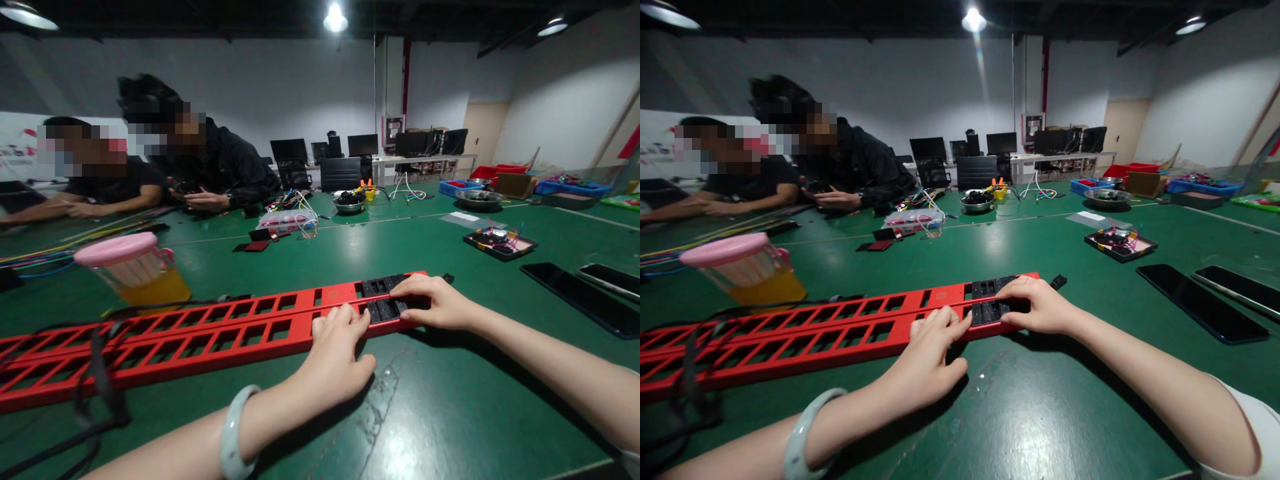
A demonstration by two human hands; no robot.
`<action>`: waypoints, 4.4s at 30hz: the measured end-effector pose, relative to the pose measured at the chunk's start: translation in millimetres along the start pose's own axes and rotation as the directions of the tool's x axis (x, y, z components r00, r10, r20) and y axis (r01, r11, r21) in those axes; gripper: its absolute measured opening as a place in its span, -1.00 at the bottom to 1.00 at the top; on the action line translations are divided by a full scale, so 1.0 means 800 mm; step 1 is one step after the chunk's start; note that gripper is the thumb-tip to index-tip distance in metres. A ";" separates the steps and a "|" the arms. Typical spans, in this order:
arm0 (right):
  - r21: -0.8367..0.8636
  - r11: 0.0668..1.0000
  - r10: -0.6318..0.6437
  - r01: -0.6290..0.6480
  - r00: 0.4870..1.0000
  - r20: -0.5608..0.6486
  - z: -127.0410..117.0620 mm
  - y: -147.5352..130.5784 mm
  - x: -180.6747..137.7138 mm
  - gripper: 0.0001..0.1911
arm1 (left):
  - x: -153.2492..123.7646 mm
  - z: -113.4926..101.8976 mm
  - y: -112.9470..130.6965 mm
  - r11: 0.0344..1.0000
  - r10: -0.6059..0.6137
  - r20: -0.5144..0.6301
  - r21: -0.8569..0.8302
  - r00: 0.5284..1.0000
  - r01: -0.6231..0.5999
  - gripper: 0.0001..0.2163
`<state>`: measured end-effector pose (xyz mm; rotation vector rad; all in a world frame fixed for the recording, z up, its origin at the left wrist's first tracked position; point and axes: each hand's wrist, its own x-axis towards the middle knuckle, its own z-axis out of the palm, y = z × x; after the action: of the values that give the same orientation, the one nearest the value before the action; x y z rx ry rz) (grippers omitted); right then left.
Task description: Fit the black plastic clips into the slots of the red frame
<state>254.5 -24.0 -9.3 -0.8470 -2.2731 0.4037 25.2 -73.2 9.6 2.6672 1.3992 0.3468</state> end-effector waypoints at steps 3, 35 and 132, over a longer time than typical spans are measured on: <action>0.010 1.000 0.005 -0.005 1.000 -0.007 0.001 0.000 0.001 -0.65 | 0.001 -0.004 -0.005 1.000 0.016 0.033 0.006 0.999 -0.016 -0.59; 0.734 0.646 0.316 -0.211 0.949 -0.005 -0.006 0.027 0.003 -0.45 | 0.112 -0.061 0.007 0.437 0.755 0.327 0.396 0.569 -0.807 -0.79; 0.070 0.992 0.109 -0.108 0.994 -0.018 0.002 -0.007 -0.002 -0.58 | 0.021 -0.004 -0.031 0.836 0.530 0.012 0.158 0.848 -0.525 -0.56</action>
<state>252.0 -29.2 -8.8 -0.9378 -2.1859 0.5169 13.6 -45.3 9.9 3.1608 0.6817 0.3352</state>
